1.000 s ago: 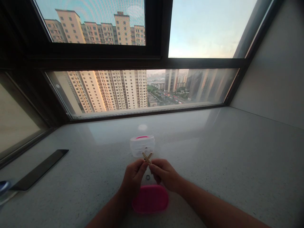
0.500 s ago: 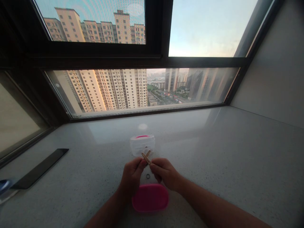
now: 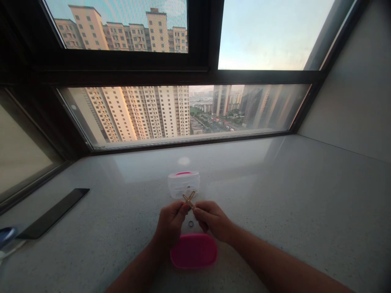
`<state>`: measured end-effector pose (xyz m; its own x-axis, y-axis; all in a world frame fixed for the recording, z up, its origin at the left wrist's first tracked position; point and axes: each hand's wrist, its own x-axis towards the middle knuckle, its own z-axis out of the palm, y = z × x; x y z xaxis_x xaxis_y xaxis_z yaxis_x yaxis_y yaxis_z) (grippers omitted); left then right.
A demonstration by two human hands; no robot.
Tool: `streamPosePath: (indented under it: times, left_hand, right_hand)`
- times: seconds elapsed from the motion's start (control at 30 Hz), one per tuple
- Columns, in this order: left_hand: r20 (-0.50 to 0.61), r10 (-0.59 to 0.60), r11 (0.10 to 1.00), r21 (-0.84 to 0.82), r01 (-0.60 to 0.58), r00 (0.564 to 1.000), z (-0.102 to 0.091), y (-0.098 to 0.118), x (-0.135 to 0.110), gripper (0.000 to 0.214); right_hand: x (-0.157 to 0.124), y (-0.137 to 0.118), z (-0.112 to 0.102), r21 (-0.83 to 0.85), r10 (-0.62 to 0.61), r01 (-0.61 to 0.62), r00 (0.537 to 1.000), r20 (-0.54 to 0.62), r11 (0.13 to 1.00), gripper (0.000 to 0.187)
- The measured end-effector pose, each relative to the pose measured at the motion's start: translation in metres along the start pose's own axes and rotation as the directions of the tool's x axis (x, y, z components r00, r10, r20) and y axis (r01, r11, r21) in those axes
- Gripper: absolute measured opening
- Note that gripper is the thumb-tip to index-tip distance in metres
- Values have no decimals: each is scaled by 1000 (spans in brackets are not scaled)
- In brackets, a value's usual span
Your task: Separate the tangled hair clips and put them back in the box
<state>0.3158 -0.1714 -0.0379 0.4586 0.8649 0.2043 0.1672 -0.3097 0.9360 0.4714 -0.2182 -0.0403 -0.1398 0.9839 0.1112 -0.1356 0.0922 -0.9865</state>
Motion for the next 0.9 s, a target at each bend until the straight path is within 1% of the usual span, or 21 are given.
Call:
streamPosePath:
  times: [0.2, 0.37, 0.53, 0.73, 0.9]
  left_hand:
    - [31, -6, 1000, -21, 7, 999, 1, 1, 0, 36]
    - [72, -13, 997, -72, 19, 997, 2, -1, 0, 35]
    - [66, -10, 994, -105, 17, 998, 2, -1, 0, 35]
    - [91, 12, 990, -141, 1, 996, 2, -4, 0, 36]
    - [64, -23, 990, -138, 32, 998, 3, -5, -1, 36]
  right_hand:
    - [2, 4, 0, -23, 9, -9, 1000, -14, 1000, 32]
    - [3, 6, -1, 2, 19, -19, 999, -27, 1000, 30]
    - [3, 4, -2, -22, 7, -8, 1000, -21, 1000, 28]
    - [2, 2, 0, -37, 23, -24, 999, -27, 999, 36]
    - [2, 2, -1, -18, 15, -16, 999, -35, 1000, 34]
